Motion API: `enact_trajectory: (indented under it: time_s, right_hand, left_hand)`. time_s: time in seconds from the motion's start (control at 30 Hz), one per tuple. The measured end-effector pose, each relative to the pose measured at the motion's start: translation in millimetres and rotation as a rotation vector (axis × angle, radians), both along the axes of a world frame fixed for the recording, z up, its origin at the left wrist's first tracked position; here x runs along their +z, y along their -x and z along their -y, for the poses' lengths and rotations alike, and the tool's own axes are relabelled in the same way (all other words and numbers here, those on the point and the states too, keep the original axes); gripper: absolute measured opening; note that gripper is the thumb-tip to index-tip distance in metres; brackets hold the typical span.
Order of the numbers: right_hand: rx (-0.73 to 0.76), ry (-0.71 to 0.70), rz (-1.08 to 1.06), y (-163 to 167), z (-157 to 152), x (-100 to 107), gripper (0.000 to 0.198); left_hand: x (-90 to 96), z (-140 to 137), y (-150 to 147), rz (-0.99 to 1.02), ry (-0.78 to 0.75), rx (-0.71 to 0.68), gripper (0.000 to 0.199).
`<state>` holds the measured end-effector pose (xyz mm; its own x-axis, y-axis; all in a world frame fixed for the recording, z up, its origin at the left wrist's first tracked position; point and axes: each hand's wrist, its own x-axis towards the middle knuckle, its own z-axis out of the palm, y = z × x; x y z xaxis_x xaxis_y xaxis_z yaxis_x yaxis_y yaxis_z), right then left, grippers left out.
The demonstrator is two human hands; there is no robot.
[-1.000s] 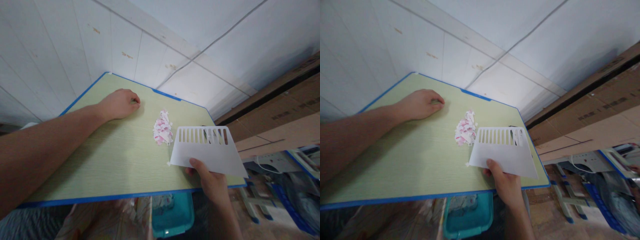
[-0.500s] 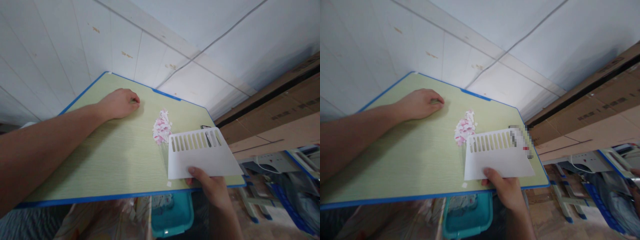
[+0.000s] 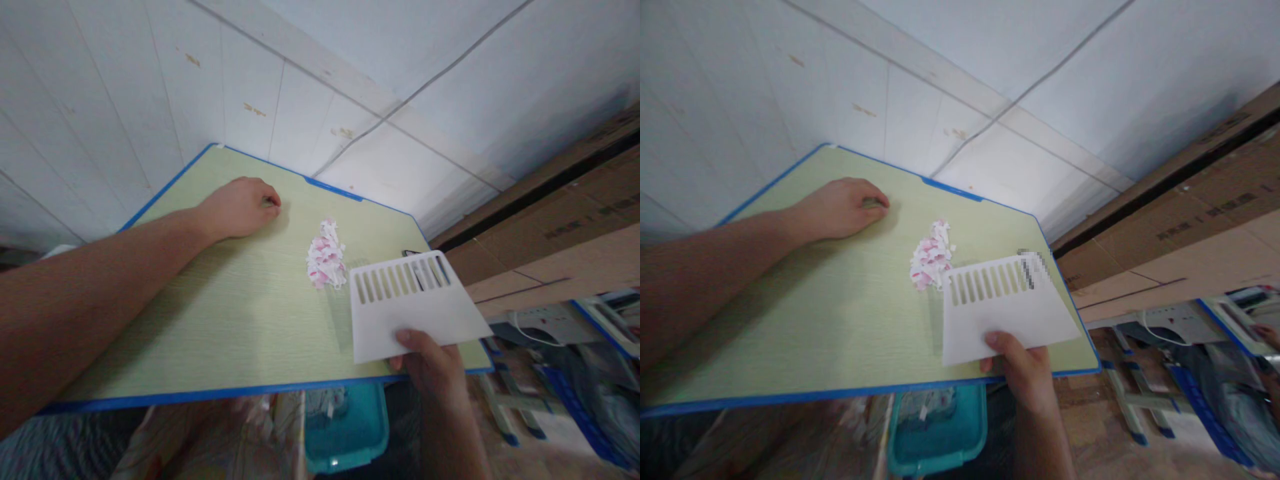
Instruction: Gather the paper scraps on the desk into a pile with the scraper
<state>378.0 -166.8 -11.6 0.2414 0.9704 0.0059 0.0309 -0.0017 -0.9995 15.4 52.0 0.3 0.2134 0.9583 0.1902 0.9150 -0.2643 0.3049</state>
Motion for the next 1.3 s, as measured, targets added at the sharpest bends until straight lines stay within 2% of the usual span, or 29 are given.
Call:
enact_trajectory:
  time_s: [0.13, 0.23, 0.5, 0.93, 1.03, 1.17, 1.3]
  right_hand:
    - [-0.267, -0.16, 0.058, -8, -22, -8, 0.028]
    - [-0.312, -0.146, 0.169, -15, -28, -15, 0.029]
    - [-0.316, -0.072, 0.32, -17, -19, -16, 0.025]
    - [-0.062, 0.047, 0.558, -6, -10, 3, 0.042]
    - [-0.053, 0.041, 0.505, -2, -8, 4, 0.041]
    - [-0.131, -0.011, 0.344, 12, -4, 11, 0.032]
    - [-0.114, 0.057, 0.366, 22, -3, 21, 0.033]
  left_hand:
    - [1.2, 2, -1, -0.011, -0.009, -0.012, 0.069]
    - [1.0, 1, -1, -0.013, -0.029, -0.008, 0.065]
    - [-2.0, -2, 1, -0.025, -0.022, -0.002, 0.064]
    - [-2.6, -3, 1, -0.014, -0.033, -0.013, 0.064]
    - [-1.6, -2, 0, -0.024, -0.037, -0.014, 0.063]
    - [0.4, 0, -1, -0.019, -0.012, 0.001, 0.065]
    - [0.6, 0, -1, -0.001, -0.023, -0.011, 0.064]
